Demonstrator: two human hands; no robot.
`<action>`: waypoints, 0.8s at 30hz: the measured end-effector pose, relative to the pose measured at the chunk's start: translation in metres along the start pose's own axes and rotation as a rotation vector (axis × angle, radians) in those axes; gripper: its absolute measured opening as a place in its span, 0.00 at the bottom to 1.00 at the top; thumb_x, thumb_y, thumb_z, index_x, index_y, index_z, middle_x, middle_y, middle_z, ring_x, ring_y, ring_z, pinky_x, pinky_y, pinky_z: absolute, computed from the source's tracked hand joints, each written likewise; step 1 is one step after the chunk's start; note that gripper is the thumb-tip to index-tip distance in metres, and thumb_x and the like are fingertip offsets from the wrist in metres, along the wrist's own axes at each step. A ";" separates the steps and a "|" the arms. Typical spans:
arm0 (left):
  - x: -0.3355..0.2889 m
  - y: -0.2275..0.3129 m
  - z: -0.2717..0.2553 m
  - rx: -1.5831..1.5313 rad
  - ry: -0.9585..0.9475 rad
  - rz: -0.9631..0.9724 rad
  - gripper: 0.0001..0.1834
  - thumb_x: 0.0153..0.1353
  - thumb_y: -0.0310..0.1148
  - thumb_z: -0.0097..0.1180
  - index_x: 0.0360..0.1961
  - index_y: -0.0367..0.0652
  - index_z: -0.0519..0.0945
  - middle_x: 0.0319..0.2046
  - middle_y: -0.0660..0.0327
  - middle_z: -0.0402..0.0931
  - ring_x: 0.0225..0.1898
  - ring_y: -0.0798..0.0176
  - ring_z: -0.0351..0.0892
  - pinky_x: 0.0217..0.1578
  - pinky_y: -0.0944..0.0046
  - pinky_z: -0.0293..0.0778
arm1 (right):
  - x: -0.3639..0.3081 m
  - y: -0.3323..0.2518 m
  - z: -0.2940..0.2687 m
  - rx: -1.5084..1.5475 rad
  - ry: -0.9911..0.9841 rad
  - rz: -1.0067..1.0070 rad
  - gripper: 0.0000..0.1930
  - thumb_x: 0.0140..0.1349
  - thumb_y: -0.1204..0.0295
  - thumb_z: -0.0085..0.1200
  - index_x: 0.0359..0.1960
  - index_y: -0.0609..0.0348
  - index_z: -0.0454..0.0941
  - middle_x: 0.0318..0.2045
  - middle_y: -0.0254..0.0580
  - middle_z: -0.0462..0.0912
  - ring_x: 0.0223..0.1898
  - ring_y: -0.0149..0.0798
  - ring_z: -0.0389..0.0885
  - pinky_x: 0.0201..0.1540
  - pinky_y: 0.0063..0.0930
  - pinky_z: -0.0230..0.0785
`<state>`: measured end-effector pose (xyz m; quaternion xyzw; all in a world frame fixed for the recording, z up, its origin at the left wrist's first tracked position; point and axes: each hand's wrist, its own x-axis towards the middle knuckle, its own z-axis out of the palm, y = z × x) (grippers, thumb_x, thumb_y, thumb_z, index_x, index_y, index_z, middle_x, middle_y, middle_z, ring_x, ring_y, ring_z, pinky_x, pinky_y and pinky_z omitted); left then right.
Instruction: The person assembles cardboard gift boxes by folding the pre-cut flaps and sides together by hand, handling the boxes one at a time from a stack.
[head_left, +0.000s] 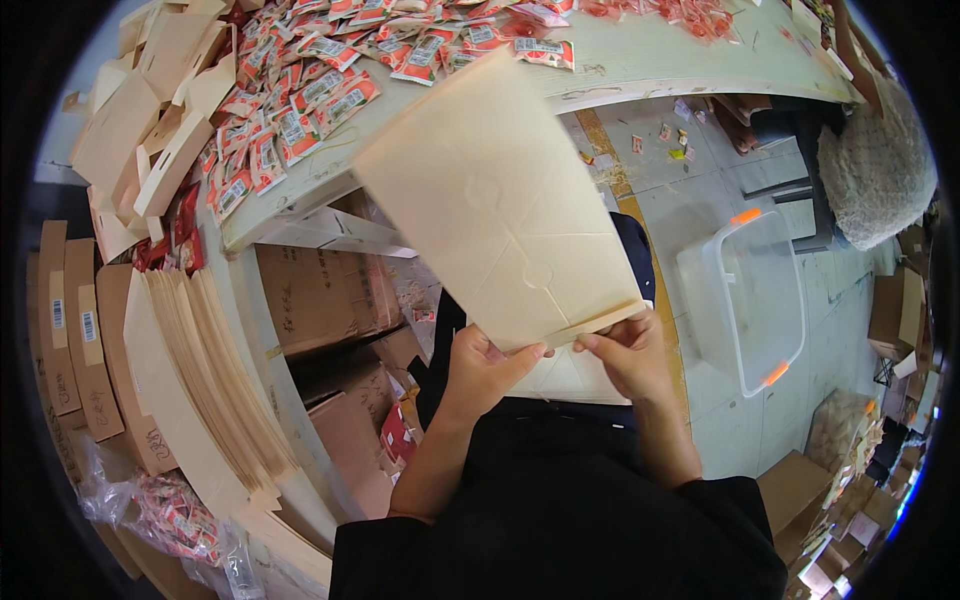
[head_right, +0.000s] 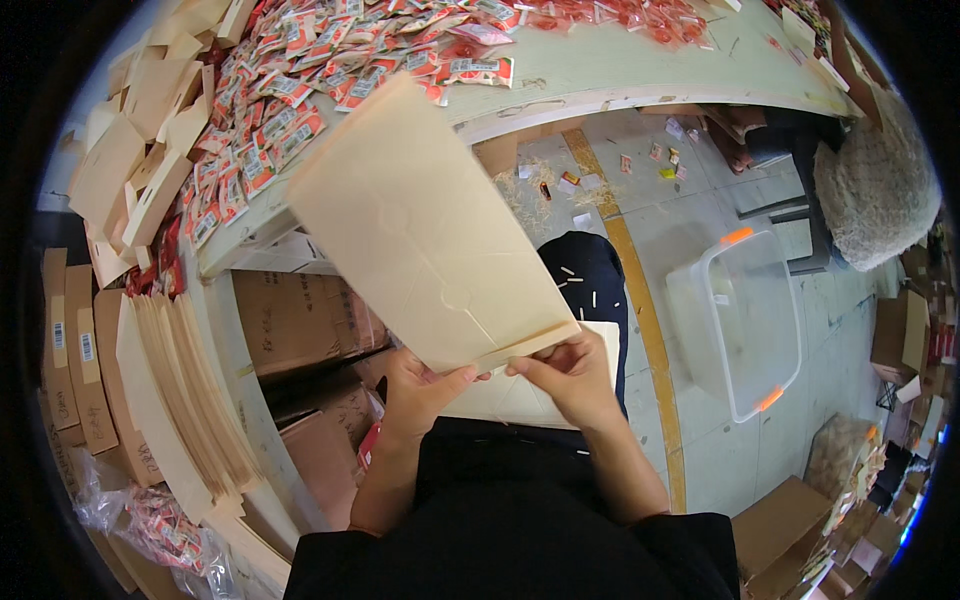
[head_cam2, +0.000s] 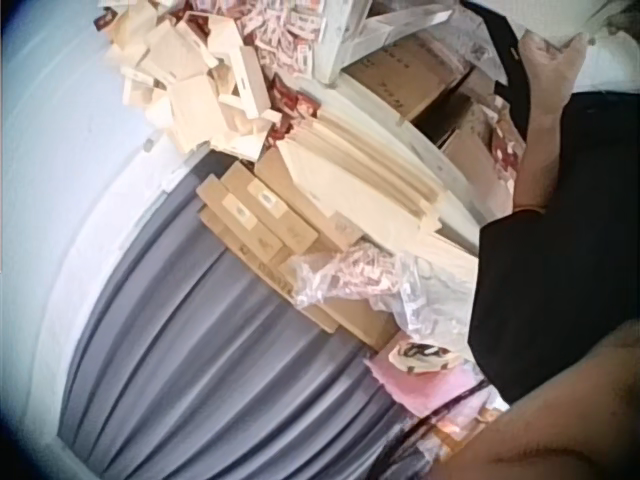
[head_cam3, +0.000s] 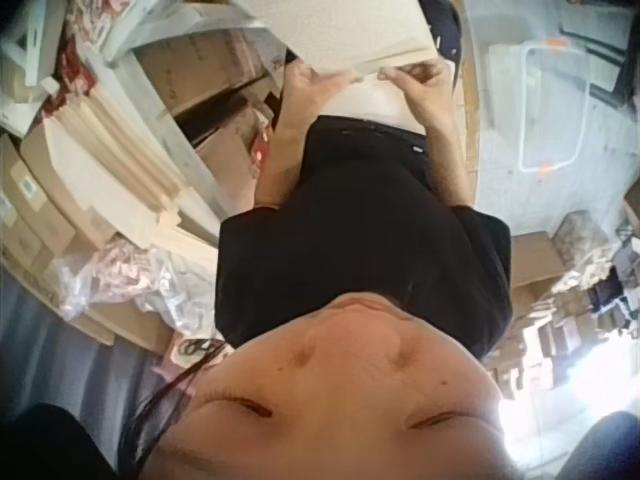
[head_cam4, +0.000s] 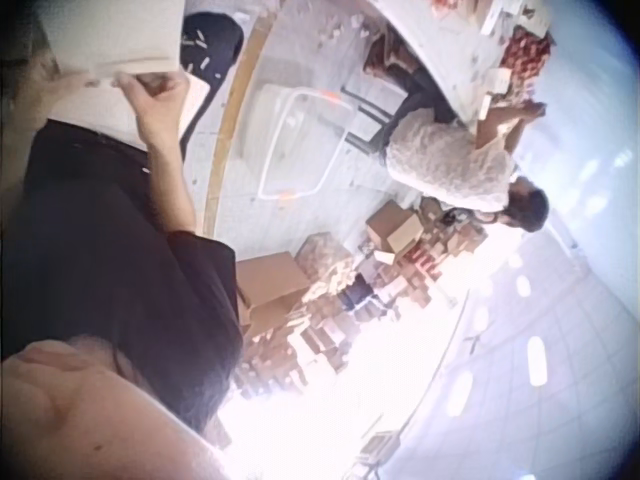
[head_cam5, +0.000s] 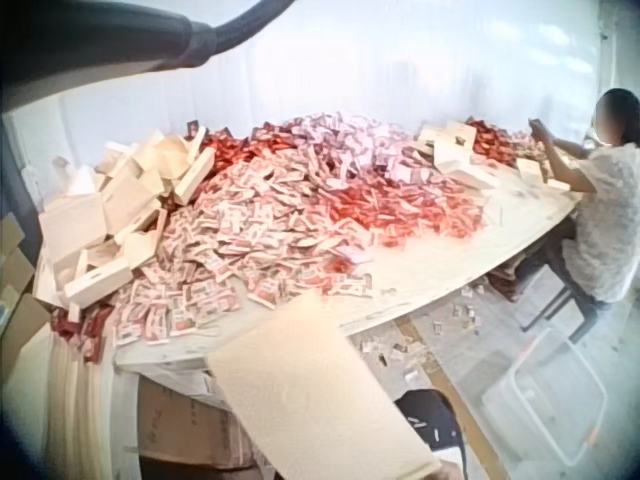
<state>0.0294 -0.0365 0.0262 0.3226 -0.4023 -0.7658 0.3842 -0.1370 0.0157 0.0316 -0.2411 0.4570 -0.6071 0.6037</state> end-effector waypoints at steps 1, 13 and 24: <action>0.000 0.000 0.000 0.007 0.003 -0.010 0.09 0.49 0.17 0.52 0.34 0.31 0.74 0.30 0.59 0.75 0.32 0.66 0.75 0.35 0.68 0.73 | -0.001 0.003 0.002 0.003 -0.018 -0.019 0.13 0.47 0.88 0.51 0.37 0.69 0.70 0.31 0.44 0.78 0.31 0.31 0.77 0.36 0.23 0.70; 0.002 -0.004 0.008 0.058 -0.052 -0.029 0.14 0.50 0.17 0.50 0.41 0.32 0.69 0.30 0.57 0.73 0.29 0.68 0.73 0.28 0.70 0.72 | 0.001 0.003 0.017 -0.037 -0.004 -0.014 0.11 0.49 0.88 0.43 0.37 0.71 0.67 0.27 0.46 0.76 0.25 0.33 0.77 0.29 0.26 0.71; 0.007 -0.009 0.004 -0.035 -0.128 -0.027 0.14 0.52 0.19 0.48 0.42 0.32 0.68 0.31 0.56 0.73 0.28 0.68 0.72 0.26 0.71 0.71 | 0.004 0.001 0.028 -0.032 0.064 -0.050 0.25 0.48 0.88 0.40 0.48 0.61 0.48 0.37 0.50 0.71 0.30 0.36 0.77 0.25 0.25 0.73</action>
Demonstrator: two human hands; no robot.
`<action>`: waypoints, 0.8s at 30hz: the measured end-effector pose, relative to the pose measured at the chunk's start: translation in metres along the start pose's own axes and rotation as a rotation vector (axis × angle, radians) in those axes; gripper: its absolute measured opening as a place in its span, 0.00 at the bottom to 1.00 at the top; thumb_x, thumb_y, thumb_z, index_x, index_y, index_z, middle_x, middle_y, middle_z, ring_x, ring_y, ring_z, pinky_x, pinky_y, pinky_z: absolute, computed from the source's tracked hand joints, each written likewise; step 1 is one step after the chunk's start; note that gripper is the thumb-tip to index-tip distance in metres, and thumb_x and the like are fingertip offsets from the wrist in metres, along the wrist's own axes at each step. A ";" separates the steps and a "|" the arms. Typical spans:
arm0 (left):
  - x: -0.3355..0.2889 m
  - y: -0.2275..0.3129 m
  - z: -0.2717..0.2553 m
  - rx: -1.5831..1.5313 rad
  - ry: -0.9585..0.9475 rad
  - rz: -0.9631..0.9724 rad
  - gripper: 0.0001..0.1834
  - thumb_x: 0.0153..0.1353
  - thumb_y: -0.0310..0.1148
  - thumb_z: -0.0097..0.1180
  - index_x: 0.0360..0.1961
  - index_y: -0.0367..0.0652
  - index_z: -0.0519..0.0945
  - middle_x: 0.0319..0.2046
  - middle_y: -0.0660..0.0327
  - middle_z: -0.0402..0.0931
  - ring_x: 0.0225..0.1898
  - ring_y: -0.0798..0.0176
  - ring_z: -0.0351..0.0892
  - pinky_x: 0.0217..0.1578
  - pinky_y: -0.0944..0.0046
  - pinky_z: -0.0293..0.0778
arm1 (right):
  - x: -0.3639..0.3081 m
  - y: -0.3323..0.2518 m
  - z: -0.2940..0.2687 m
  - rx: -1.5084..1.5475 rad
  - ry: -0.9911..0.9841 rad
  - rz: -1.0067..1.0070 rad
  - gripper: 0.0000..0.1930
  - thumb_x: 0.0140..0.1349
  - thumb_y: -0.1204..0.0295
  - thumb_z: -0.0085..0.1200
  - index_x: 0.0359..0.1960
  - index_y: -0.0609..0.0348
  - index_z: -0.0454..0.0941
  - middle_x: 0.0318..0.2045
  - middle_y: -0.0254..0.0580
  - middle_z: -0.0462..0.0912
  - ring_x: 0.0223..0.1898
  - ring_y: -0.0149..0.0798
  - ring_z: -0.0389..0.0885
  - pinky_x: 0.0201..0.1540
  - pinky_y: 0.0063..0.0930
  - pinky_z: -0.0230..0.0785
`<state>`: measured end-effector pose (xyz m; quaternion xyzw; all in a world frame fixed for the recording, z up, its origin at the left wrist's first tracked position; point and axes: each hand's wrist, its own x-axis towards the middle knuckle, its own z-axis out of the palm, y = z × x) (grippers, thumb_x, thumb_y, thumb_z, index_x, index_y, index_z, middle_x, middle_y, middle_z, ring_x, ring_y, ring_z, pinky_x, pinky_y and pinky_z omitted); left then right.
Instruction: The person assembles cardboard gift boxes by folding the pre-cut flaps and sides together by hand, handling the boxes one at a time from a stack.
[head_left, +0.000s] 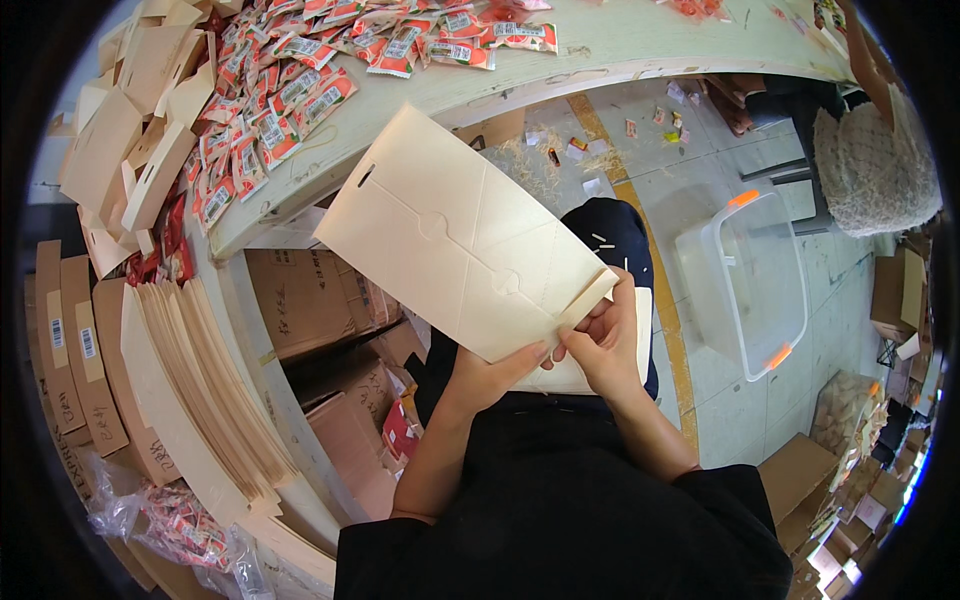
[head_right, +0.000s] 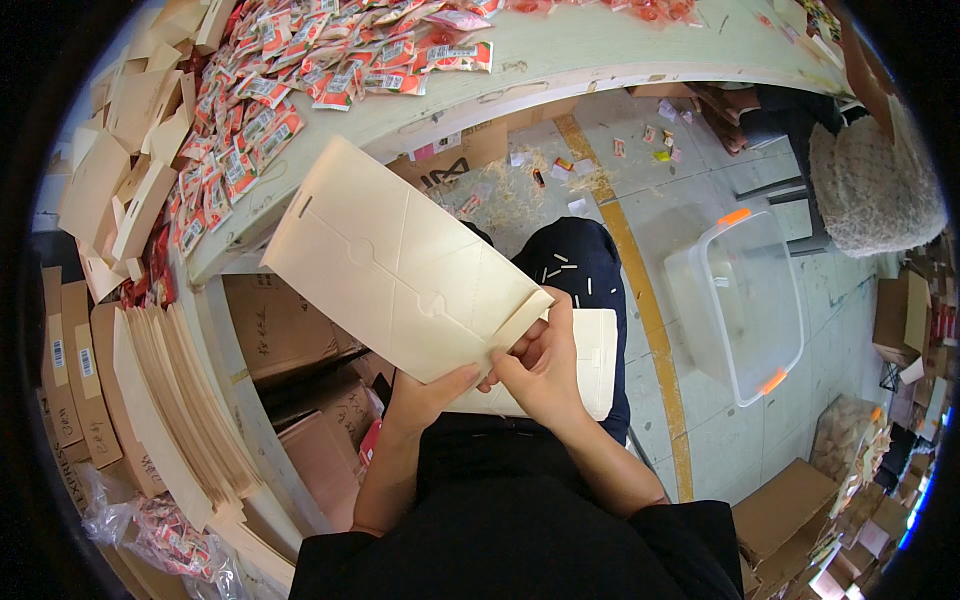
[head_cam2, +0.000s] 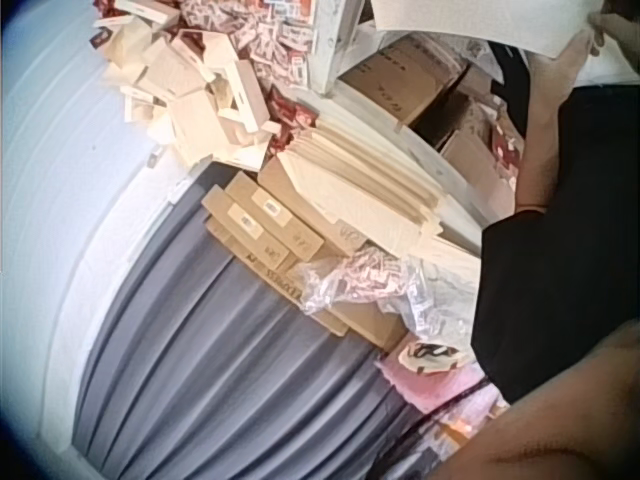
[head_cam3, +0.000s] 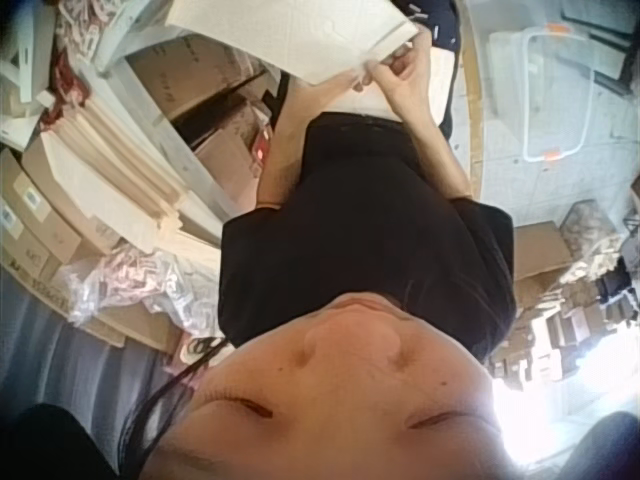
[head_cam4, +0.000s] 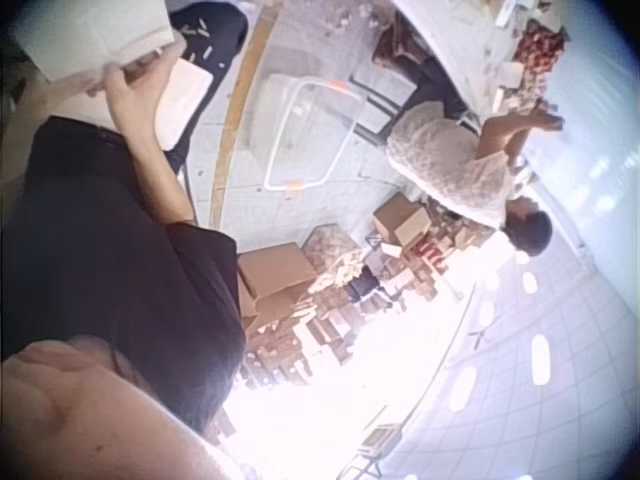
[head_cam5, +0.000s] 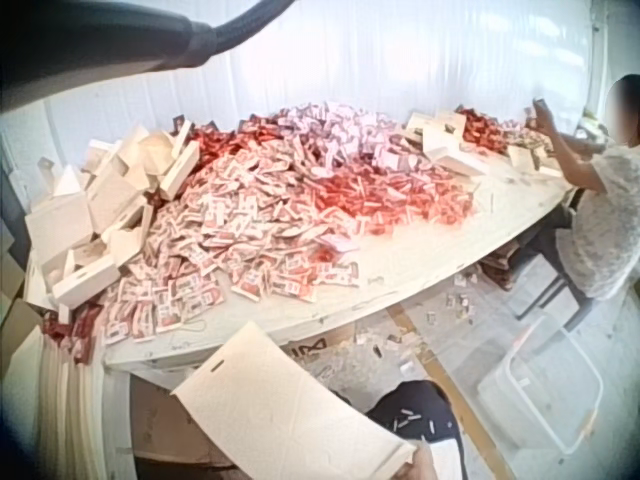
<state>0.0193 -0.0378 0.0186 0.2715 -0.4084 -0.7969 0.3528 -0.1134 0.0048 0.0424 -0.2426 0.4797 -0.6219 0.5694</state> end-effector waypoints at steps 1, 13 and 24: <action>-0.001 0.000 -0.001 -0.031 0.002 -0.021 0.15 0.52 0.19 0.49 0.42 0.32 0.68 0.31 0.56 0.73 0.28 0.68 0.72 0.26 0.71 0.71 | 0.000 -0.003 0.001 -0.016 -0.031 0.006 0.26 0.48 0.89 0.40 0.48 0.59 0.47 0.37 0.50 0.71 0.31 0.36 0.77 0.25 0.26 0.73; -0.007 -0.003 -0.006 0.087 -0.032 -0.036 0.15 0.50 0.20 0.51 0.42 0.32 0.68 0.32 0.55 0.73 0.29 0.67 0.73 0.26 0.70 0.72 | -0.001 0.003 -0.004 -0.119 0.005 0.020 0.27 0.45 0.89 0.37 0.47 0.57 0.43 0.37 0.51 0.68 0.27 0.34 0.75 0.21 0.24 0.72; -0.008 -0.007 0.004 0.153 -0.010 0.038 0.12 0.49 0.18 0.52 0.37 0.32 0.72 0.29 0.56 0.74 0.27 0.66 0.75 0.26 0.70 0.73 | -0.006 0.003 -0.001 -0.234 0.126 -0.228 0.26 0.44 0.87 0.40 0.45 0.58 0.45 0.34 0.47 0.68 0.27 0.31 0.75 0.22 0.18 0.68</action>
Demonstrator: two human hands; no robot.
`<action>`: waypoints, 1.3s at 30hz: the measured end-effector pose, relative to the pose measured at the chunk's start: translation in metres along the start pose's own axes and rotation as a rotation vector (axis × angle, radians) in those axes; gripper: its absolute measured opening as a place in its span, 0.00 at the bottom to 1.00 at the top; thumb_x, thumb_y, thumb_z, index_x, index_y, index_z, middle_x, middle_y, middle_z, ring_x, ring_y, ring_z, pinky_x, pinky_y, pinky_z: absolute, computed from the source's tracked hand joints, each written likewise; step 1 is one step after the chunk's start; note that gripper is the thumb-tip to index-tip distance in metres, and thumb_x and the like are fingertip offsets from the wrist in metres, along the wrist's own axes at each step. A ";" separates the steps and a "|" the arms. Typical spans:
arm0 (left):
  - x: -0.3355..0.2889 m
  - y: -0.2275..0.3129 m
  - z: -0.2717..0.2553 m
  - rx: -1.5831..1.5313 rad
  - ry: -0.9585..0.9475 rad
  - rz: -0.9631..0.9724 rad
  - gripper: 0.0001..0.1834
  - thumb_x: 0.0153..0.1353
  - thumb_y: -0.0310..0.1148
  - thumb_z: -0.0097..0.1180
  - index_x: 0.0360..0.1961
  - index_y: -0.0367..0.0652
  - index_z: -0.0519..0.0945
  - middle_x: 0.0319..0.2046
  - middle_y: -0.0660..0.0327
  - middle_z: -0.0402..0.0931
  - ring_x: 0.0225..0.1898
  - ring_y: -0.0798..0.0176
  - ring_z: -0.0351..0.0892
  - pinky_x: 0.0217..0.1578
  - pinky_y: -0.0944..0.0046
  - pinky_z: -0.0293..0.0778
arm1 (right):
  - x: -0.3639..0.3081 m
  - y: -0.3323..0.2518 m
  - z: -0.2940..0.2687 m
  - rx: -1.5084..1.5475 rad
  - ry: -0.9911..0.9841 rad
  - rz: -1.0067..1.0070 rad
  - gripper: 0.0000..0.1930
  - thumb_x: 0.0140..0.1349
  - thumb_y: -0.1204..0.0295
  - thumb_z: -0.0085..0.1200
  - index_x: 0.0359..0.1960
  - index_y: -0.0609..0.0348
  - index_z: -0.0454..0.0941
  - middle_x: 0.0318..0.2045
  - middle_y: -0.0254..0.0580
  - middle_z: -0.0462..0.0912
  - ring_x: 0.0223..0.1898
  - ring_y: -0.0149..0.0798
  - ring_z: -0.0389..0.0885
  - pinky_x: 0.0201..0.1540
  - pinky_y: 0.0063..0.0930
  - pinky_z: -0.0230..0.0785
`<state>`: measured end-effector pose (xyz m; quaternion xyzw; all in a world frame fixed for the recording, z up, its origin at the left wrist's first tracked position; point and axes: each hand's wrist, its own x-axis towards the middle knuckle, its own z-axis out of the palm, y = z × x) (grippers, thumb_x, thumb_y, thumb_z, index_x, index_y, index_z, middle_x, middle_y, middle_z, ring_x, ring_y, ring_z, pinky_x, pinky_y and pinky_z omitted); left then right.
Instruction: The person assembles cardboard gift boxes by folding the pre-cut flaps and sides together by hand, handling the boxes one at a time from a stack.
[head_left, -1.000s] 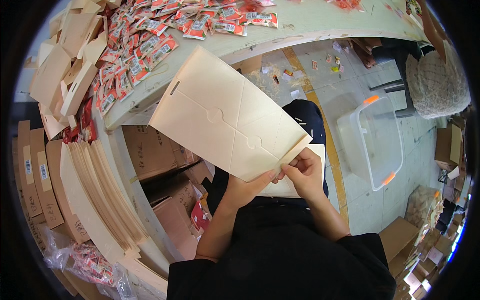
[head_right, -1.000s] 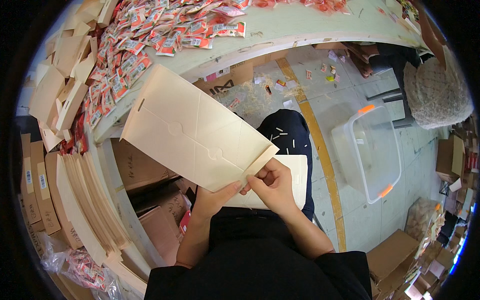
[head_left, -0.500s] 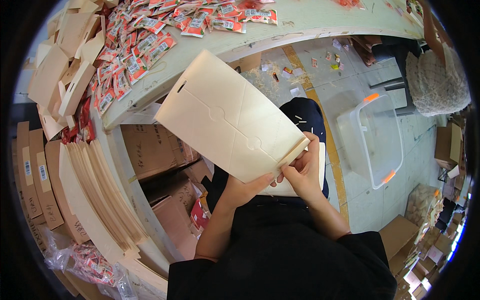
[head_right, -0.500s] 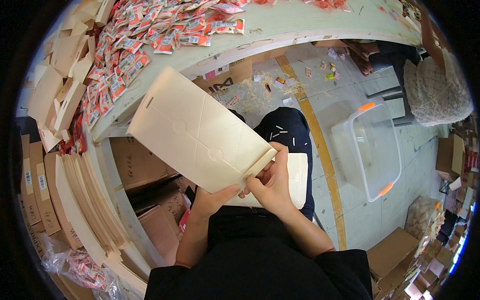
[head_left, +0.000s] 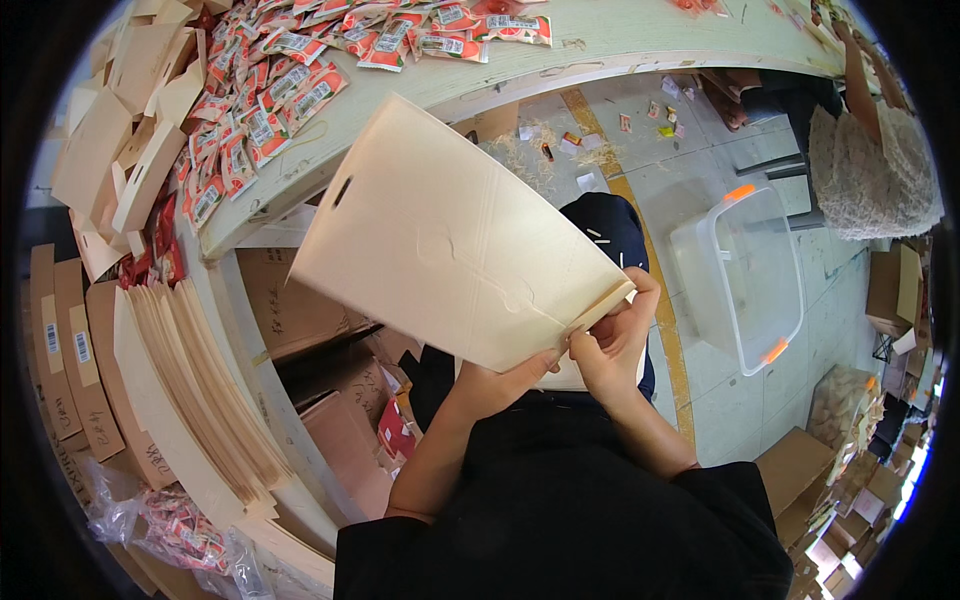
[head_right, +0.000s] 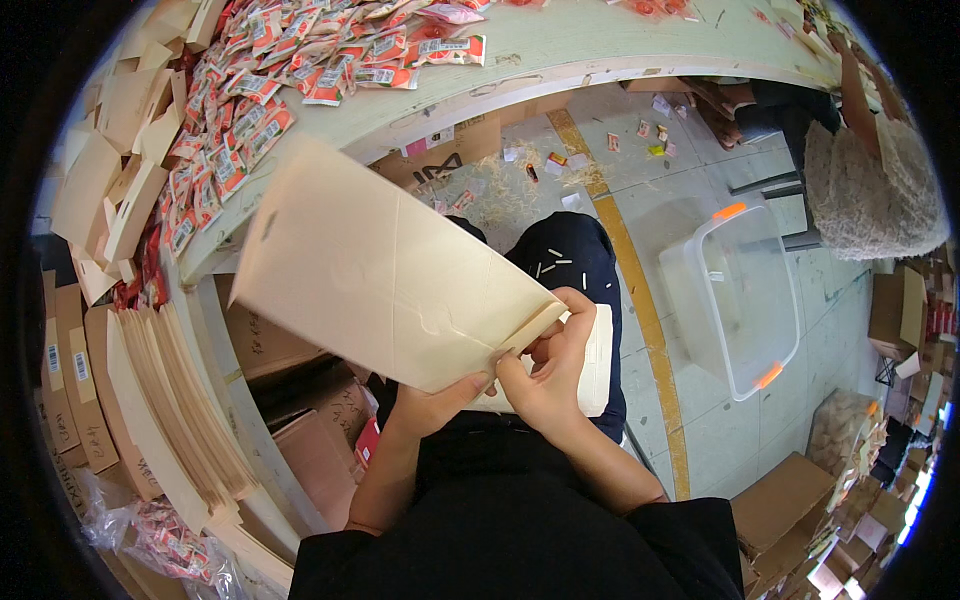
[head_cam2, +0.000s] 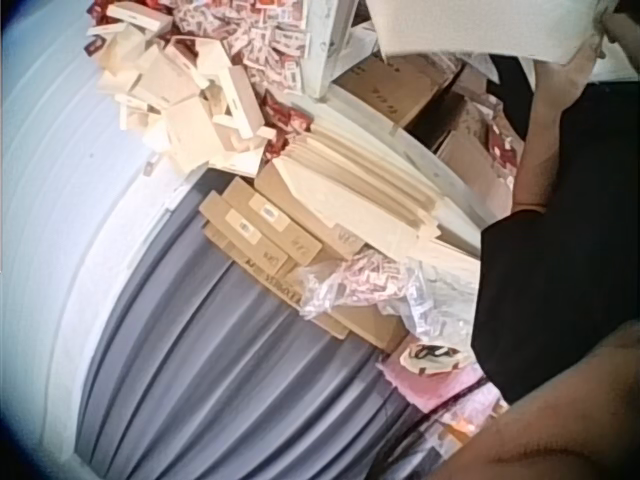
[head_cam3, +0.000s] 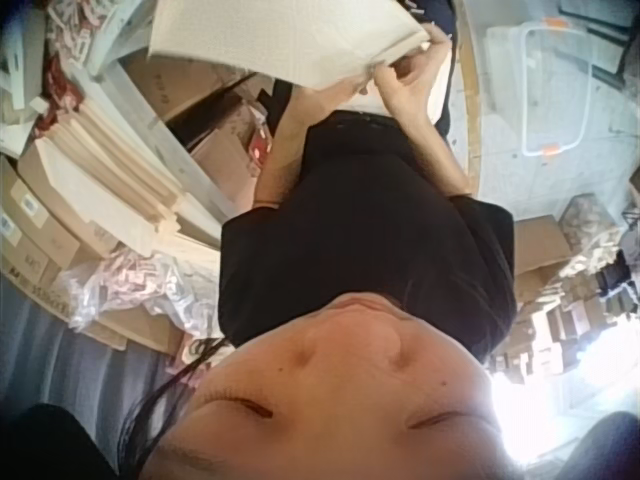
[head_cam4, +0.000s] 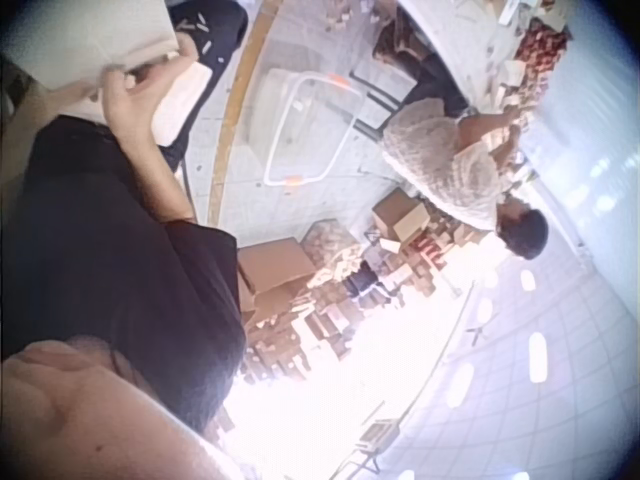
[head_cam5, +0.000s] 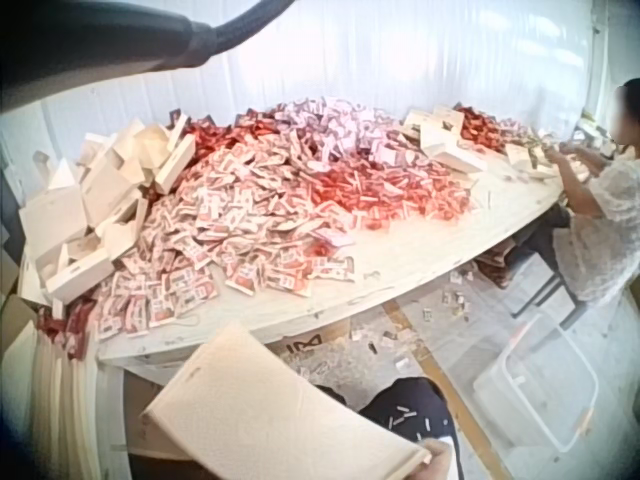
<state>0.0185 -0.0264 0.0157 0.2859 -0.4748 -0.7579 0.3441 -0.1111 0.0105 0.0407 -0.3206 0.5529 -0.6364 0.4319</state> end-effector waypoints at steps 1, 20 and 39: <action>0.001 0.000 0.000 0.035 0.012 0.010 0.12 0.49 0.18 0.53 0.37 0.32 0.72 0.29 0.56 0.74 0.27 0.66 0.75 0.26 0.70 0.73 | 0.000 0.004 0.001 -0.035 0.028 -0.032 0.26 0.44 0.87 0.41 0.45 0.57 0.45 0.33 0.46 0.70 0.28 0.30 0.75 0.24 0.18 0.69; -0.002 0.008 -0.012 -0.226 -0.028 -0.063 0.13 0.49 0.23 0.52 0.37 0.32 0.69 0.30 0.55 0.72 0.24 0.65 0.74 0.23 0.68 0.73 | 0.023 0.020 -0.059 0.224 -0.413 -0.006 0.15 0.48 0.86 0.53 0.39 0.66 0.68 0.31 0.41 0.76 0.30 0.31 0.77 0.32 0.20 0.70; -0.008 -0.001 -0.015 0.210 -0.165 -0.177 0.30 0.45 0.24 0.57 0.51 0.34 0.62 0.46 0.57 0.66 0.47 0.65 0.66 0.46 0.66 0.64 | 0.026 0.006 -0.014 -0.754 -0.146 -0.147 0.55 0.32 0.55 0.67 0.59 0.67 0.45 0.44 0.57 0.66 0.43 0.53 0.69 0.44 0.36 0.65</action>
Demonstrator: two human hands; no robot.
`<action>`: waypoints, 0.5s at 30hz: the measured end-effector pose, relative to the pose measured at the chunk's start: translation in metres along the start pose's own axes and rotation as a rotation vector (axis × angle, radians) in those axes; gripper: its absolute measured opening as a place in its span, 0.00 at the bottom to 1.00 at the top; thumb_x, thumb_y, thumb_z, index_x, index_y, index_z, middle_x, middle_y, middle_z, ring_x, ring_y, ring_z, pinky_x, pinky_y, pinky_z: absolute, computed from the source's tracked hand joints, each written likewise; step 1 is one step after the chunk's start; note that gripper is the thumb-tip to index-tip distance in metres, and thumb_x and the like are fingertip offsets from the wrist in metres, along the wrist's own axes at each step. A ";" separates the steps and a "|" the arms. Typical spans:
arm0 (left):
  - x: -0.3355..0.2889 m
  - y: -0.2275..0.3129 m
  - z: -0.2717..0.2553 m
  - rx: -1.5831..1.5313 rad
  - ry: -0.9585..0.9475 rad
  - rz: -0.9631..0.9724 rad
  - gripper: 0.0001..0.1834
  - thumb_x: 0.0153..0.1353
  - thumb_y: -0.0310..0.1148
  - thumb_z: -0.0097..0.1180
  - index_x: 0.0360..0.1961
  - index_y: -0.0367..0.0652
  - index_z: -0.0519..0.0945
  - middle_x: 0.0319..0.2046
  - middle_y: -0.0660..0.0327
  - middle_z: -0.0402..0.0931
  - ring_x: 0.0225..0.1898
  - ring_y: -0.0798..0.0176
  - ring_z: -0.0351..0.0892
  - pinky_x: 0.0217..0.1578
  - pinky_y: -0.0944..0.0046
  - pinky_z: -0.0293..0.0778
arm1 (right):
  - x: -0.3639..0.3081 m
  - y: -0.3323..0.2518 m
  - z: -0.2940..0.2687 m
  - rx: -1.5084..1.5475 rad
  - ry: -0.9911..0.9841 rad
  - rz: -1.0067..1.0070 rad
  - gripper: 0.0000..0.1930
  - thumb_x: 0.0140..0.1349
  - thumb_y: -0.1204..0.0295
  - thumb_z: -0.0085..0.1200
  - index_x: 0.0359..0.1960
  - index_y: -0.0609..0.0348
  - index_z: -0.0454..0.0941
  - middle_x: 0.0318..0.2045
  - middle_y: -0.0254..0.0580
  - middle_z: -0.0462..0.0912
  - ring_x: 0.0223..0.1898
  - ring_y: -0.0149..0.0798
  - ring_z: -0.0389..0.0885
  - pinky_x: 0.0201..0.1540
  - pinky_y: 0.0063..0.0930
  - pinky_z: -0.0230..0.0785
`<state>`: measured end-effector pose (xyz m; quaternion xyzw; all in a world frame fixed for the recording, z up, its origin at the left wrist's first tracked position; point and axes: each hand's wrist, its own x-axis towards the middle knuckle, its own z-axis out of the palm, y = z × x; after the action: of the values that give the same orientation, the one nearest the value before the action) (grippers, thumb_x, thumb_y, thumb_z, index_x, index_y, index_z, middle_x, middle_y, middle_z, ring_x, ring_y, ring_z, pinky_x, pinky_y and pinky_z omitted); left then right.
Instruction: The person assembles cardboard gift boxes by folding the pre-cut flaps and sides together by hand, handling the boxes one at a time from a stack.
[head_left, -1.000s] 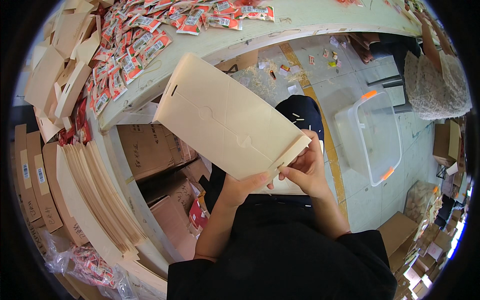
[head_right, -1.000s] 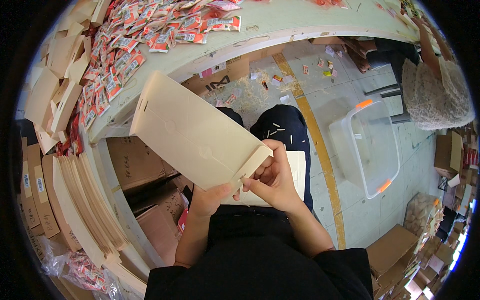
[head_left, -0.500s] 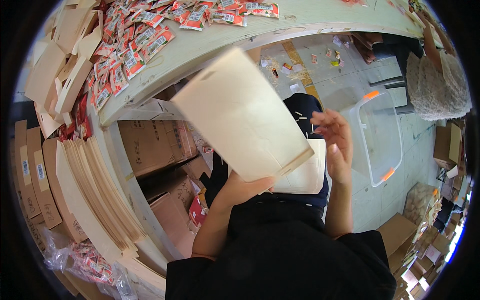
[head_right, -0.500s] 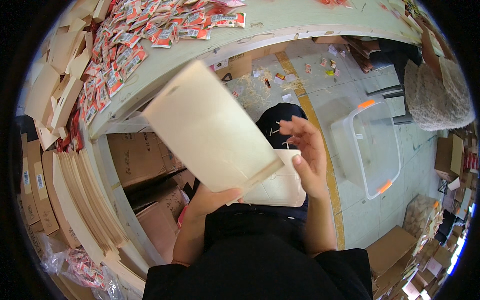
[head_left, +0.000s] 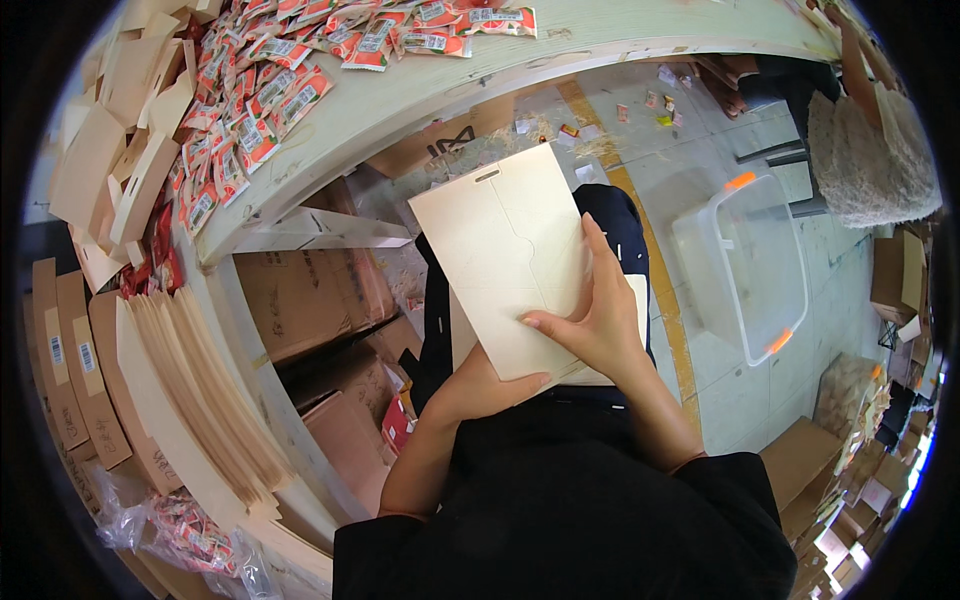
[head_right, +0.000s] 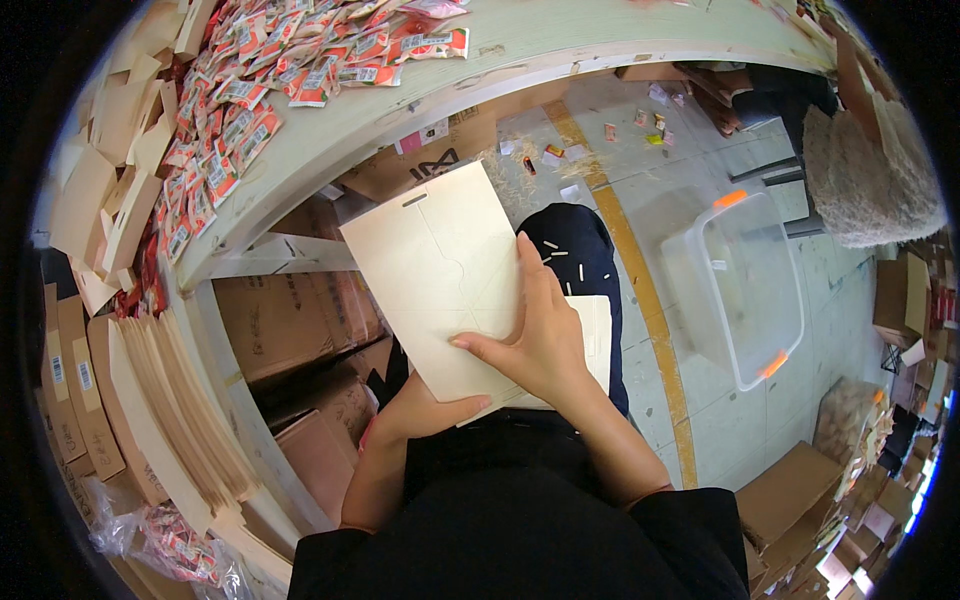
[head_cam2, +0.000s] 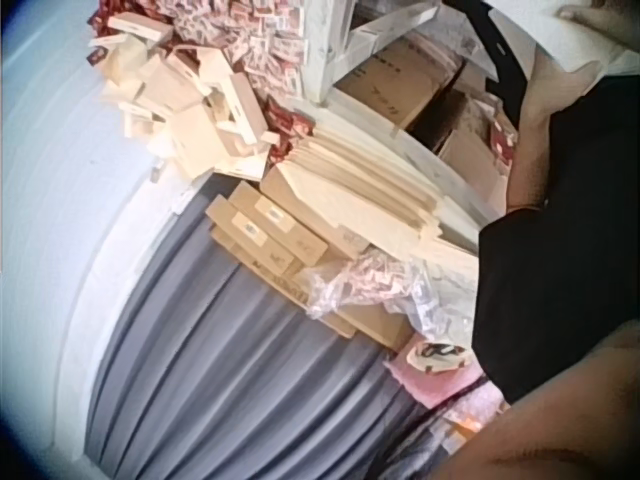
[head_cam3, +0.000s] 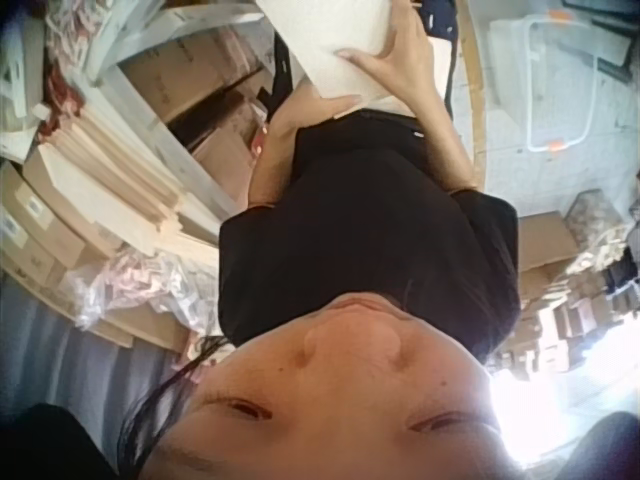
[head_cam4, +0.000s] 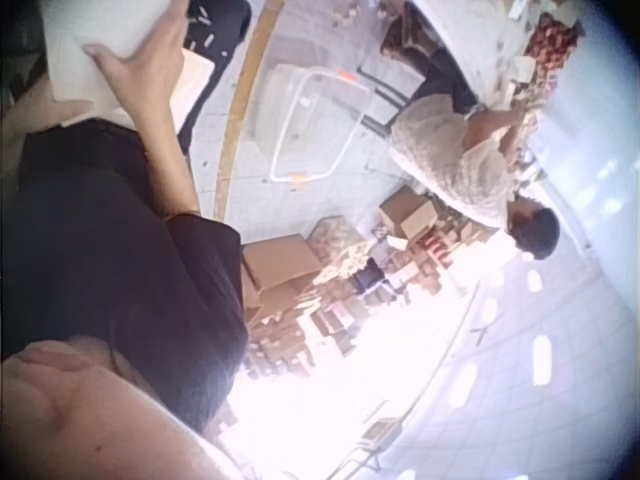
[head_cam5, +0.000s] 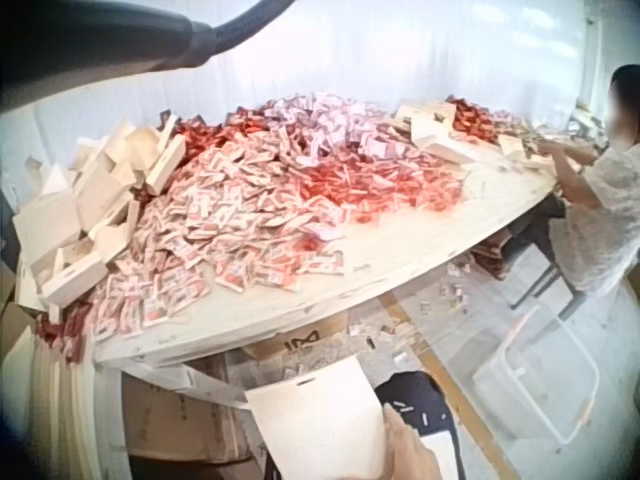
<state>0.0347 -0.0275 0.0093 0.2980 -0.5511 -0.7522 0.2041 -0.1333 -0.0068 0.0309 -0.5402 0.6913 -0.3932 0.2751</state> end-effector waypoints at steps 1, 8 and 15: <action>-0.001 0.001 0.000 -0.053 0.020 0.012 0.29 0.45 0.25 0.57 0.50 0.33 0.63 0.47 0.56 0.65 0.48 0.64 0.66 0.46 0.65 0.65 | 0.000 -0.002 0.000 -0.019 0.001 0.005 0.55 0.32 0.55 0.67 0.59 0.67 0.45 0.44 0.57 0.66 0.43 0.53 0.70 0.43 0.36 0.65; -0.007 0.005 -0.020 -0.424 0.183 -0.047 0.23 0.53 0.27 0.50 0.50 0.33 0.64 0.46 0.55 0.67 0.46 0.63 0.67 0.46 0.66 0.65 | -0.009 -0.005 0.010 0.051 -0.156 -0.055 0.50 0.38 0.54 0.64 0.57 0.69 0.49 0.44 0.61 0.69 0.43 0.55 0.73 0.41 0.36 0.68; -0.011 -0.003 -0.017 -0.214 0.079 -0.114 0.24 0.52 0.23 0.50 0.52 0.35 0.63 0.47 0.58 0.67 0.49 0.64 0.65 0.49 0.66 0.61 | -0.005 -0.008 -0.001 -0.011 -0.189 -0.018 0.42 0.40 0.64 0.62 0.57 0.65 0.54 0.43 0.57 0.72 0.41 0.47 0.76 0.40 0.29 0.69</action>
<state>0.0538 -0.0316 0.0057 0.3350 -0.4416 -0.8046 0.2133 -0.1287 -0.0030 0.0380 -0.5827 0.6595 -0.3390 0.3326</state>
